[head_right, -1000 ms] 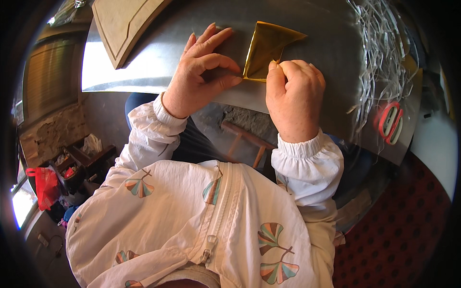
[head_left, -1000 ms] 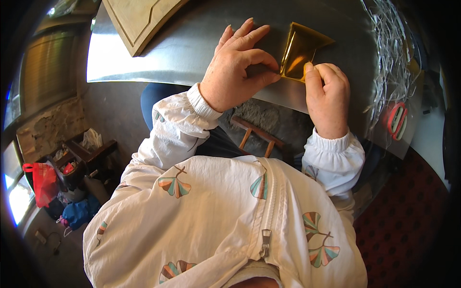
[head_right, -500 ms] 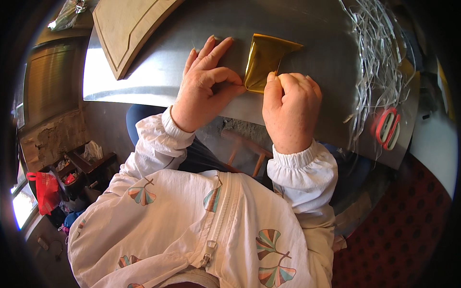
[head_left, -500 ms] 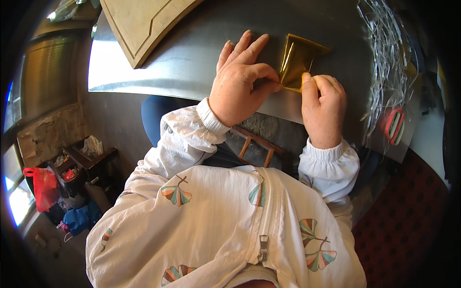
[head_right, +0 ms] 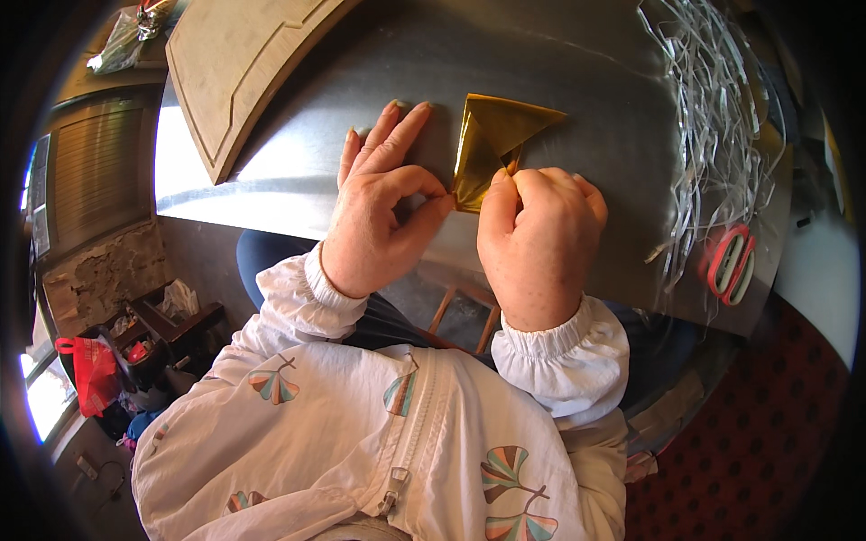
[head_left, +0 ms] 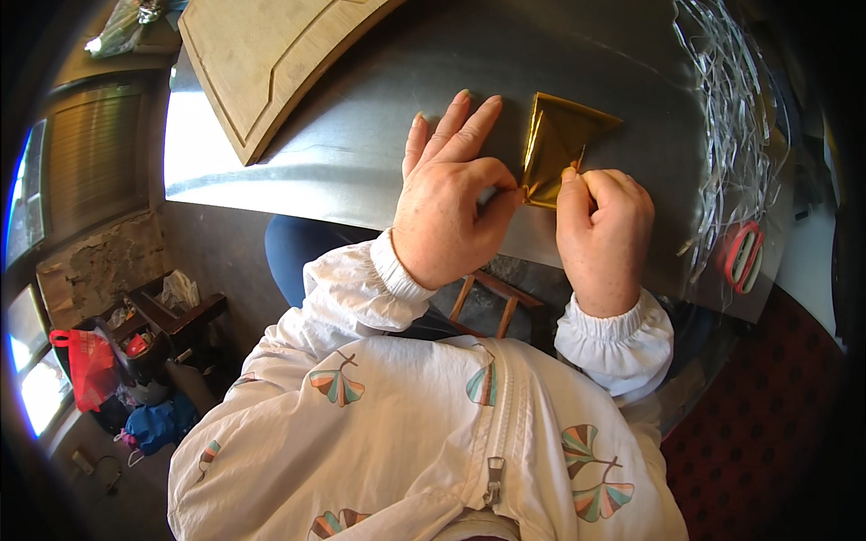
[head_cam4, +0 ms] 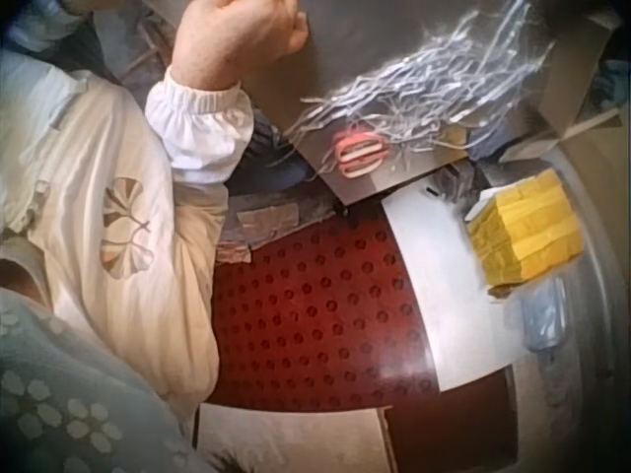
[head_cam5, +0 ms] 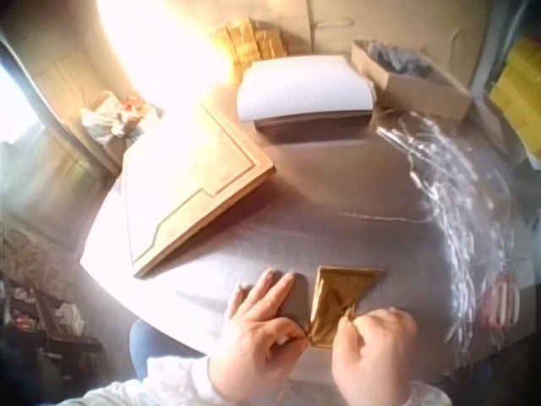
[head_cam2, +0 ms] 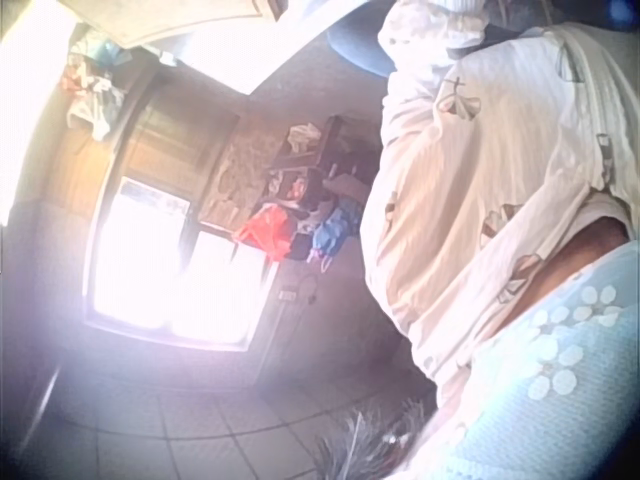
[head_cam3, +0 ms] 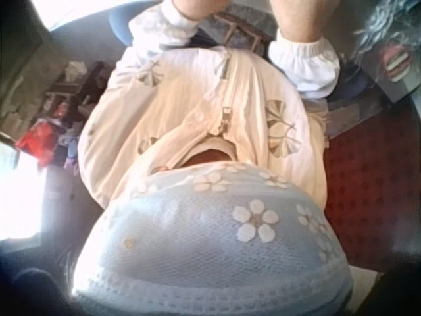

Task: The person folds a gold-colored sheet of paper by hand on a metal table, repeatedly creasing and shaping it into a compact form. The person handles the paper directly without tools, adjusting folds and pressing edges to maintain shape.

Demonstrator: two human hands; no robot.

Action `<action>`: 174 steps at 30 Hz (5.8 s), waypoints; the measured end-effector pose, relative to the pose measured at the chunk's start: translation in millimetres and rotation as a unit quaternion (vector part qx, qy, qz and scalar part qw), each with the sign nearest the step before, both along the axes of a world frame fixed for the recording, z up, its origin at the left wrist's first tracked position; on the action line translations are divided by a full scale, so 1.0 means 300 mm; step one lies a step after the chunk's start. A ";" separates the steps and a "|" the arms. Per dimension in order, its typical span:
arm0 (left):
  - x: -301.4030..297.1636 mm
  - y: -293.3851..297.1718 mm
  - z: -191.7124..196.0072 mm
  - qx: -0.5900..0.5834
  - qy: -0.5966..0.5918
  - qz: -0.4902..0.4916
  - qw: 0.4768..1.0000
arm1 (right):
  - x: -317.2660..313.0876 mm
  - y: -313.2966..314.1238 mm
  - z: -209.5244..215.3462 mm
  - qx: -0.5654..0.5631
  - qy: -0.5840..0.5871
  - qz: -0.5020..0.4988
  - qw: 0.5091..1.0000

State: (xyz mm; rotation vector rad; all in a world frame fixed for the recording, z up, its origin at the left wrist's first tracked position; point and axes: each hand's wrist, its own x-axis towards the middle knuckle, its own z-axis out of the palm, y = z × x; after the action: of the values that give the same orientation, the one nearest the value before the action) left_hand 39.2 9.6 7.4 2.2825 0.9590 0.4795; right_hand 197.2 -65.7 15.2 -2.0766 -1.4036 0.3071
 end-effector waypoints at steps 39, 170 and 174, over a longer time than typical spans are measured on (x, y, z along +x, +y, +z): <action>0.044 -0.014 -0.035 0.144 0.090 -0.152 0.974 | 0.063 -0.148 0.022 0.045 0.076 0.042 0.995; 0.034 -0.017 -0.016 0.108 0.124 -0.203 0.965 | 0.082 -0.187 -0.006 0.056 -0.100 0.171 0.979; 0.037 -0.015 -0.024 0.105 0.086 -0.199 0.970 | 0.113 -0.083 -0.022 0.039 -0.130 0.194 0.972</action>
State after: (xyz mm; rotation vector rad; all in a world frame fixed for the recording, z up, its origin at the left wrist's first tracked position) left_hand 50.2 5.0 0.3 2.6590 0.5187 0.2202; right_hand 231.2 -90.8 8.5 -1.8175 -1.9509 0.1331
